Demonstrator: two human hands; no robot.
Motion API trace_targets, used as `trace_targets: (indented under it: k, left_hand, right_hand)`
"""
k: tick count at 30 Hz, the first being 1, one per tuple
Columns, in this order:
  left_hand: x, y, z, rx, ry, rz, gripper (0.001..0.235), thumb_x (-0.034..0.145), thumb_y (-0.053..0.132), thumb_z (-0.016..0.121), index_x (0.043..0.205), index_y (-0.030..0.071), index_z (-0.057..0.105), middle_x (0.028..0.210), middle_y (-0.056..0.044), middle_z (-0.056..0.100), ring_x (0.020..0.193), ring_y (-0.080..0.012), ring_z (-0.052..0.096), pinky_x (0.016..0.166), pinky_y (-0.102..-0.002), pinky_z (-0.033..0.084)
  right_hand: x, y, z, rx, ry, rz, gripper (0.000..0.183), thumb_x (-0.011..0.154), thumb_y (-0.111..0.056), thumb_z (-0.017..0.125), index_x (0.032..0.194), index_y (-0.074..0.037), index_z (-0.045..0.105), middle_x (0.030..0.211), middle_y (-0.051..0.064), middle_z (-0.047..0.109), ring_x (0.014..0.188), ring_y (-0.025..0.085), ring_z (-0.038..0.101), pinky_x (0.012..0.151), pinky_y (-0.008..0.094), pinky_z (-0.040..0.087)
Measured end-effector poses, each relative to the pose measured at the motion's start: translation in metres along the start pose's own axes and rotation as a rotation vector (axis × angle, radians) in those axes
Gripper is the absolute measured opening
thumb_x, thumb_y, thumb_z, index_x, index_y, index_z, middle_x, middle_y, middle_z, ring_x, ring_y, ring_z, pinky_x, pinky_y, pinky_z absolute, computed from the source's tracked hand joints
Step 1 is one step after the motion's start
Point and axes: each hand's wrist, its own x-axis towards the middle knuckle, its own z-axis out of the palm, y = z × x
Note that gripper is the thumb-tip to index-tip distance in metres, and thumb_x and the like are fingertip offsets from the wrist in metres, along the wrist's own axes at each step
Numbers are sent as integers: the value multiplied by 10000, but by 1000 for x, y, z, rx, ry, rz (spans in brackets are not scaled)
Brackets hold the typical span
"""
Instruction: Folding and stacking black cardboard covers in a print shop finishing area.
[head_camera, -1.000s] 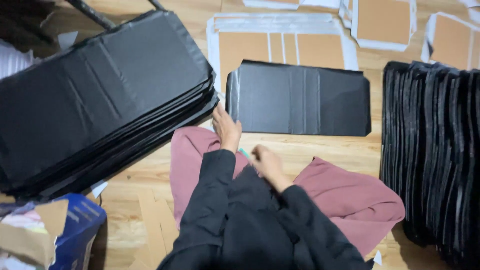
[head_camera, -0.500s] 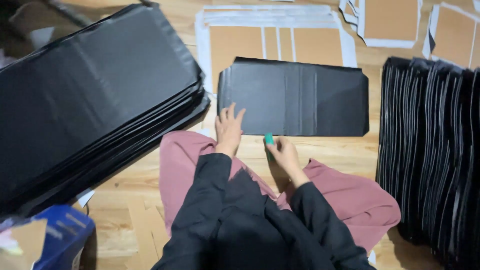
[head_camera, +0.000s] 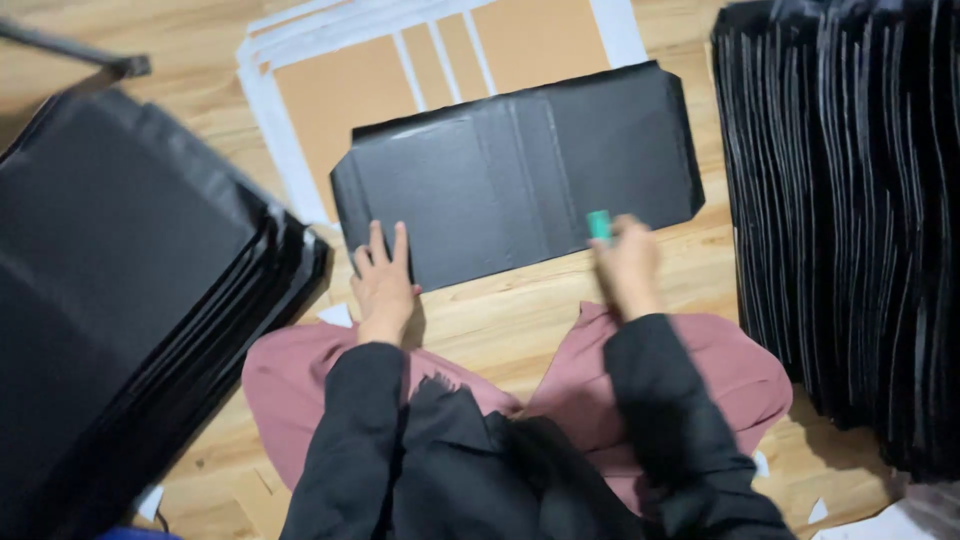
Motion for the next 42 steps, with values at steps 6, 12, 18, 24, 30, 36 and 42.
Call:
trace_targets:
  k: [6,12,18,24,30,36,42]
  left_hand:
    - [-4,6,-10,-15,-60,-35,866,766,246,678,1432,231,125,1475,-90,57,1249,-308,234,892,-468,413]
    - [-6,3,-1,-40,-9,-36,886,747,260,695,1429,240,130,1468,-74,67,1241,-296,242,905,-461,408]
    - [-21,-6,56,-611,427,-301,997,650,164,787,1421,141,156,1437,-149,51,1266,-391,187,987,-555,321]
    - [-31,2,63,-2196,77,-733,668,780,98,654,1308,91,245,1153,-60,267,1068,-213,341,942,-386,314]
    - [-3,6,94,-2412,-18,-758,469,802,224,547,1245,89,474,1387,-101,380,1285,-203,372,859,-333,367]
    - [-6,21,66,-2383,447,-746,222,808,115,646,935,-17,520,773,-94,553,676,-160,583,611,-228,519]
    - [-32,27,26,-2105,583,-422,237,778,168,714,838,25,534,705,-78,580,667,-159,633,690,-287,568]
  right_hand:
    - [64,117,5,-22,49,297,288,628,-247,797,806,-126,604,680,41,640,779,297,639,731,409,482]
    - [77,183,-7,-267,264,412,260,658,-276,713,870,-153,625,771,132,647,776,363,641,671,481,513]
    - [27,109,-18,-423,547,318,315,821,-129,621,1077,-62,451,946,151,533,881,328,562,709,445,458]
    - [36,127,-3,-405,324,-77,310,731,-70,657,1025,-52,559,1006,156,484,902,364,534,739,445,463]
    - [58,126,7,-435,415,154,328,783,-303,669,912,-3,634,875,193,591,750,341,574,641,437,422]
    - [42,89,-3,30,509,595,518,808,-332,700,1115,-22,419,1038,179,392,929,370,466,746,507,431]
    - [45,104,74,610,510,835,635,702,-540,766,1112,-139,494,1090,70,518,1049,284,547,869,419,434]
